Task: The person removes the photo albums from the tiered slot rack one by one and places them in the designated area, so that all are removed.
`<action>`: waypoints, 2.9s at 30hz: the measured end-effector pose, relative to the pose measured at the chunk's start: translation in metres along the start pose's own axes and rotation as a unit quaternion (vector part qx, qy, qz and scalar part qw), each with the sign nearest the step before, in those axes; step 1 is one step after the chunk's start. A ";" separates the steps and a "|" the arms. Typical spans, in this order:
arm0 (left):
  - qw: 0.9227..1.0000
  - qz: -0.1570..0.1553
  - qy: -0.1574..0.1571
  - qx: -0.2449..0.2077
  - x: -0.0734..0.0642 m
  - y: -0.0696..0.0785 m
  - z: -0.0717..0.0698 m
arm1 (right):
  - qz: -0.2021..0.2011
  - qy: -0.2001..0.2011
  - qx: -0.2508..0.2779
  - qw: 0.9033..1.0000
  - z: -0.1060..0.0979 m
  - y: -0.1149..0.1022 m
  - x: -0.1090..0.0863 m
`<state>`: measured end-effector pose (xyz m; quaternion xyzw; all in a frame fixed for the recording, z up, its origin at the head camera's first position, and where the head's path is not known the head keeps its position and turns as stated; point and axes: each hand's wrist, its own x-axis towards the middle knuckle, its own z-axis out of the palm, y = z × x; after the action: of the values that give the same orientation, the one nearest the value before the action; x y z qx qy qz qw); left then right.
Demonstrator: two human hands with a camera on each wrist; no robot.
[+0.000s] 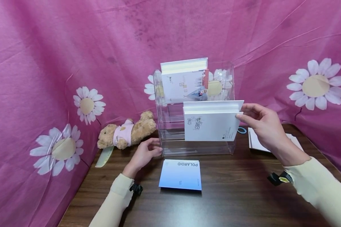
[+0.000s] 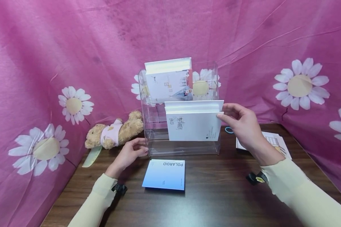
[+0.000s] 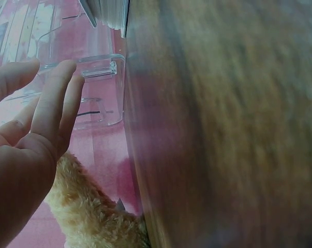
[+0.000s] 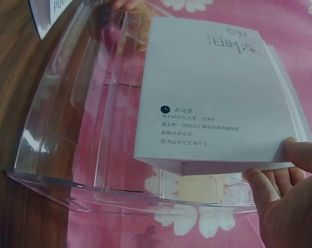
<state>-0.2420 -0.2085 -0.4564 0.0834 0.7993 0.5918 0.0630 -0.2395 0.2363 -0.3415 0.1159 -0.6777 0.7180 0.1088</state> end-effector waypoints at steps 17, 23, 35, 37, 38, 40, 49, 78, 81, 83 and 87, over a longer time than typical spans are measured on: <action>1.000 -0.006 0.014 0.005 -0.001 -0.005 -0.003 | 0.005 0.020 -0.233 0.972 -0.021 0.004 -0.045; 1.000 -0.004 0.010 0.003 -0.001 -0.005 -0.002 | 0.009 0.032 -0.304 0.952 -0.032 0.004 -0.063; 1.000 0.002 0.009 -0.017 0.001 -0.006 0.004 | -0.007 0.044 -0.338 0.940 -0.055 0.010 -0.097; 1.000 0.002 0.009 -0.017 0.001 -0.005 0.005 | -0.007 0.047 -0.330 0.943 -0.058 0.013 -0.103; 1.000 0.001 0.009 -0.016 0.001 -0.005 0.005 | -0.007 0.049 -0.328 0.944 -0.059 0.015 -0.106; 1.000 -0.001 0.009 -0.016 0.001 -0.004 0.005 | -0.002 0.053 -0.320 0.946 -0.062 0.019 -0.112; 1.000 0.001 0.008 -0.010 -0.001 0.000 0.003 | 0.010 0.063 -0.334 0.940 -0.074 0.032 -0.137; 1.000 0.007 0.003 0.002 0.001 -0.001 0.001 | 0.048 0.019 -0.339 0.939 -0.086 0.060 -0.161; 1.000 0.007 0.001 0.002 0.001 0.000 0.002 | 0.050 0.012 -0.338 0.940 -0.087 0.061 -0.160; 1.000 0.006 0.001 0.001 0.001 0.001 0.002 | 0.049 0.007 -0.335 0.941 -0.088 0.062 -0.158; 1.000 0.009 0.001 0.000 0.002 0.001 0.002 | 0.047 0.004 -0.333 0.942 -0.088 0.064 -0.156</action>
<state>-0.2431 -0.2062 -0.4560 0.0896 0.7987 0.5923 0.0567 -0.1133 0.3205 -0.4555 0.0382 -0.8823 0.4562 0.1096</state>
